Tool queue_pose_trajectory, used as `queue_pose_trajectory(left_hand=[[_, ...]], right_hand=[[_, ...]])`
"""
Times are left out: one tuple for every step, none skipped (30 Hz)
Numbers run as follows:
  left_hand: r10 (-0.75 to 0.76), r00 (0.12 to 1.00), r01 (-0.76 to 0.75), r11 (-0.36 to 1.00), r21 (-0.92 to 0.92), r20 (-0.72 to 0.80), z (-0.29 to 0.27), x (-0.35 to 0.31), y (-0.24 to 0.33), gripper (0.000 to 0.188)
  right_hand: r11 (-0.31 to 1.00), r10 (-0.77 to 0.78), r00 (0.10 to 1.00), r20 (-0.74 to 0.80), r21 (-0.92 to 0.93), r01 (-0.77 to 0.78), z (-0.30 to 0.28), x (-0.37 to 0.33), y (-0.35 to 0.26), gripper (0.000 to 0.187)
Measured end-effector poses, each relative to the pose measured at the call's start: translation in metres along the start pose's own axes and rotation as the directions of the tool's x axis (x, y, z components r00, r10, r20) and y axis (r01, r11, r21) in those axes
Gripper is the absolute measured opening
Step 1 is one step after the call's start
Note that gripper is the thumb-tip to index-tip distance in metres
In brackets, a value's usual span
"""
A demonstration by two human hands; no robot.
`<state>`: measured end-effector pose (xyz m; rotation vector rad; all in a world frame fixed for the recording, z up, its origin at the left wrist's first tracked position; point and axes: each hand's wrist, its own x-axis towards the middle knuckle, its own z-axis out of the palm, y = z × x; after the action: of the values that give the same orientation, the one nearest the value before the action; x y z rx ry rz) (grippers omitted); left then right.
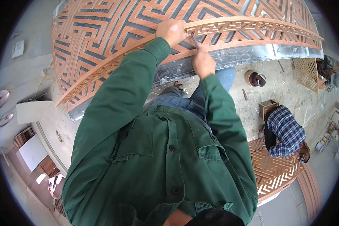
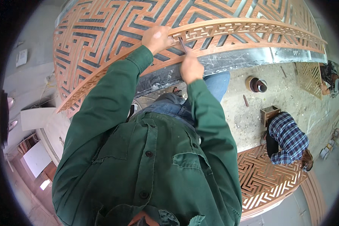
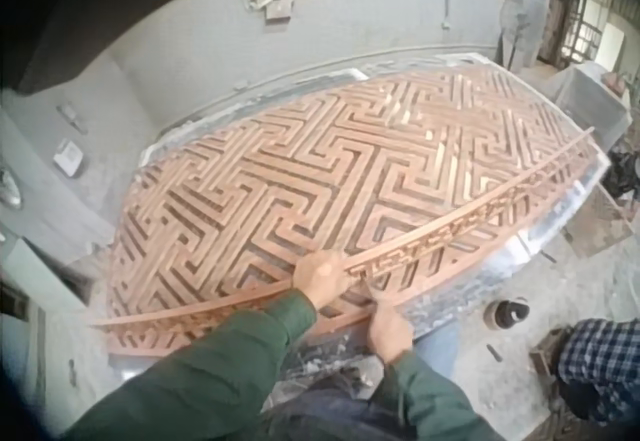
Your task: Use a metal file to smooth the edges and intricate details of a decorative wooden panel with a geometric pattern.
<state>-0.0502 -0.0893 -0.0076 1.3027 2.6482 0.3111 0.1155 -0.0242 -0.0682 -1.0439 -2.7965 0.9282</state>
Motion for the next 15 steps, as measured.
queue_pose_trajectory(left_hand=[[-0.003, 1.0, 0.003, 1.0, -0.002, -0.002, -0.003, 0.003, -0.001, 0.033], [-0.016, 1.0, 0.016, 1.0, 0.007, 0.019, -0.006, 0.005, -0.003, 0.032], [-0.024, 0.999, 0.023, 1.0, 0.015, 0.047, -0.006, 0.005, -0.004, 0.031], [-0.023, 0.998, 0.022, 1.0, 0.013, 0.051, -0.006, 0.006, -0.005, 0.031], [-0.015, 0.998, 0.014, 1.0, 0.01, 0.068, -0.007, 0.006, -0.006, 0.033], [0.001, 0.997, -0.002, 1.0, 0.007, 0.083, -0.008, 0.007, -0.007, 0.034], [0.011, 0.997, -0.012, 1.0, 0.009, 0.083, -0.007, 0.008, -0.005, 0.034], [0.022, 0.999, -0.022, 1.0, -0.002, 0.047, -0.004, 0.006, -0.003, 0.034], [0.031, 0.999, -0.031, 0.999, -0.012, 0.011, -0.003, 0.005, -0.001, 0.034], [0.039, 0.999, -0.039, 0.999, -0.01, 0.01, -0.002, 0.006, 0.002, 0.034], [0.042, 0.999, -0.042, 0.999, -0.008, -0.004, 0.0, 0.009, 0.005, 0.034], [0.027, 0.999, -0.027, 1.0, -0.006, -0.017, 0.0, 0.006, 0.003, 0.034], [0.019, 1.0, -0.02, 1.0, -0.005, -0.016, 0.0, 0.005, 0.001, 0.034], [0.01, 1.0, -0.01, 1.0, 0.0, 0.0, -0.001, 0.005, -0.002, 0.034], [-0.001, 1.0, 0.001, 1.0, 0.001, 0.012, -0.002, 0.005, -0.003, 0.034]], right_hand=[[0.995, 0.05, 0.996, 0.072, -0.089, -0.044, 0.0, -0.013, 0.007, 0.02], [0.993, 0.079, 0.993, 0.092, -0.098, -0.07, 0.002, -0.024, 0.012, 0.019], [0.989, 0.116, 0.987, 0.113, -0.108, -0.104, 0.0, -0.033, 0.012, 0.019], [0.988, 0.12, 0.986, 0.115, -0.109, -0.107, -0.001, -0.03, 0.011, 0.019], [0.991, 0.099, 0.99, 0.102, -0.098, -0.089, 0.0, -0.021, 0.008, 0.018], [0.993, 0.082, 0.993, 0.081, -0.086, -0.075, 0.001, -0.01, 0.004, 0.018], [0.993, 0.088, 0.993, 0.073, -0.083, -0.082, 0.005, 0.005, 0.001, 0.018], [0.993, 0.086, 0.994, 0.06, -0.083, -0.081, 0.009, 0.023, -0.004, 0.018], [0.994, 0.082, 0.995, 0.048, -0.082, -0.078, 0.012, 0.035, -0.007, 0.018], [0.993, 0.086, 0.995, 0.041, -0.079, -0.083, 0.013, 0.041, -0.006, 0.018], [0.996, 0.084, 0.996, 0.015, -0.028, -0.083, 0.013, 0.046, -0.004, 0.019], [0.997, 0.07, 0.998, 0.002, 0.024, -0.07, 0.013, 0.045, -0.009, 0.02], [0.998, 0.066, 0.998, 0.008, 0.024, -0.066, 0.011, 0.041, -0.01, 0.02], [0.996, 0.064, 0.998, 0.007, 0.064, -0.064, 0.008, 0.032, -0.009, 0.021], [0.993, 0.06, 0.998, 0.004, 0.1, -0.06, 0.002, 0.021, -0.009, 0.023]])
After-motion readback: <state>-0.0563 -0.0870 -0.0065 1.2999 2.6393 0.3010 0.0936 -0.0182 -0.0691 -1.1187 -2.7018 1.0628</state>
